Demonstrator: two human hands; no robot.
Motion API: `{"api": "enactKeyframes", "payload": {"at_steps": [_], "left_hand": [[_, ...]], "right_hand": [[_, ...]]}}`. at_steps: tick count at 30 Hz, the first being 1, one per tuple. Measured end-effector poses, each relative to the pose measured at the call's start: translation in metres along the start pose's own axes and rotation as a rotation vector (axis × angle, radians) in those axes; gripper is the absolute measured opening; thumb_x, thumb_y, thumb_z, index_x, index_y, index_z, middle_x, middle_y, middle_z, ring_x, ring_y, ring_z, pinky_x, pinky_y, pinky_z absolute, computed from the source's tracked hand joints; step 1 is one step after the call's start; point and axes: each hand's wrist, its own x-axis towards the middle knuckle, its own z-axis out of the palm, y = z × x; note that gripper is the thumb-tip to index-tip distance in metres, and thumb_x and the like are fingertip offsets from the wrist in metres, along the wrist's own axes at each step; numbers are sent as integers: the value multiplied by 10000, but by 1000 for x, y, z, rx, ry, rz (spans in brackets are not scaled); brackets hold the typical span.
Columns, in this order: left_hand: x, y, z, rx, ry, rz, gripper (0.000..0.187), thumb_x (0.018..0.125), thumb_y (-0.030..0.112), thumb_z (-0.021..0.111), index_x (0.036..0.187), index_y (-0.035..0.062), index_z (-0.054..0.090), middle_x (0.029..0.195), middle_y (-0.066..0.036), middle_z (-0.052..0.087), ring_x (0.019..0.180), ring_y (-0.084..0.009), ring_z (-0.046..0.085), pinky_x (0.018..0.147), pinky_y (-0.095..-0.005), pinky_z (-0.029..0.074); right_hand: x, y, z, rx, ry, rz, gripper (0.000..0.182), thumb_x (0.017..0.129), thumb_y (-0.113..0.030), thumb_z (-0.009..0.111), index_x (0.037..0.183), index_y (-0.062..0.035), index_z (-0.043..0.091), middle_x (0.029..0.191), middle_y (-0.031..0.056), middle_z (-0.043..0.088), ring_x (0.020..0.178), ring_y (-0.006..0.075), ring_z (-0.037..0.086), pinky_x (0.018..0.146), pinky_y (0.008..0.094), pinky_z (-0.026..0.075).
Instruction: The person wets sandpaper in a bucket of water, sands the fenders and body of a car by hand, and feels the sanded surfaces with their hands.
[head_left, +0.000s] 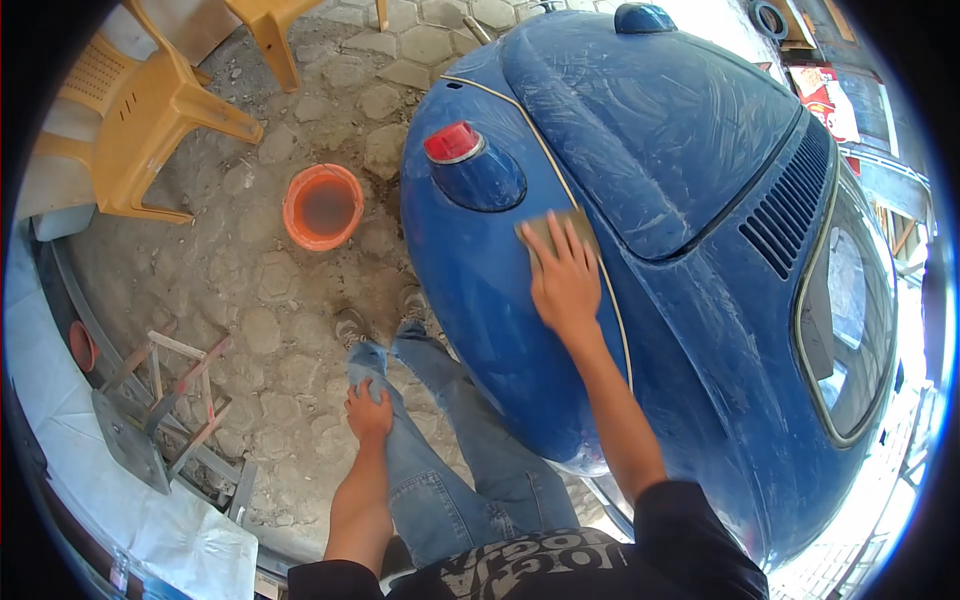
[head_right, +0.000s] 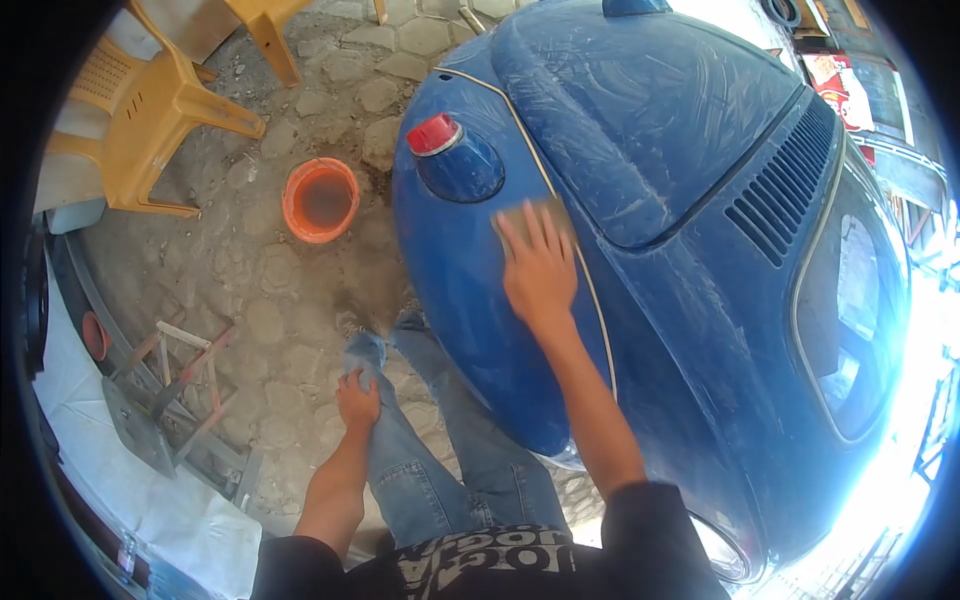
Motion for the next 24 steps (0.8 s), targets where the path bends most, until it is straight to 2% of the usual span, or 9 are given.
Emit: {"api": "enactKeyframes", "payload": {"at_steps": [2,7,10,14,17,19,24], "left_hand": [[-3,-1,-1,8,-5,2,510,913,404,597,1390,236,532,1499,-102,415,1331,-336,447,1075,-484,417],[-2,-8,2,-13,17,-6,502,912,413,600,1381,248,536,1496,-100,424,1330,-337,452,1065,-492,421],[-2,1,3,6,6,-14,501,915,417,596,1383,250,535,1494,-100,429,1329,-337,453,1065,-496,420],[-4,11,2,44,0,-4,504,912,418,600,1382,248,537,1494,-100,428,1330,-336,452,1067,-499,420],[6,13,-7,57,13,8,506,910,421,603,1381,247,538,1494,-100,427,1333,-334,448,1070,-500,418],[4,8,-6,28,9,1,507,910,422,602,1381,246,538,1496,-100,426,1338,-332,445,1074,-502,414],[7,12,-11,73,-12,-6,513,908,422,604,1385,248,532,1496,-98,425,1340,-330,443,1061,-508,426]], "right_hand": [[29,5,28,-23,88,7,577,874,-109,594,1425,-276,565,1558,85,434,1436,304,401,1146,476,345],[-102,-29,-33,83,-177,16,588,855,-104,595,1414,-285,574,1567,87,423,1445,307,390,1153,484,336],[-102,-27,-40,80,-187,49,587,856,-108,595,1415,-285,572,1567,89,425,1449,310,385,1155,484,336],[21,2,14,51,46,-3,557,857,-123,598,1395,-269,585,1545,97,450,1446,315,386,1164,490,327],[34,3,25,90,12,6,557,855,-102,586,1391,-256,583,1545,105,445,1445,322,384,1173,502,313],[-21,-7,0,84,-11,-36,553,851,-87,580,1379,-250,591,1544,107,443,1446,316,384,1181,507,299],[-154,-21,-61,145,-277,35,637,836,-79,585,1436,-287,548,1580,71,406,1456,299,372,1182,555,272]]}}
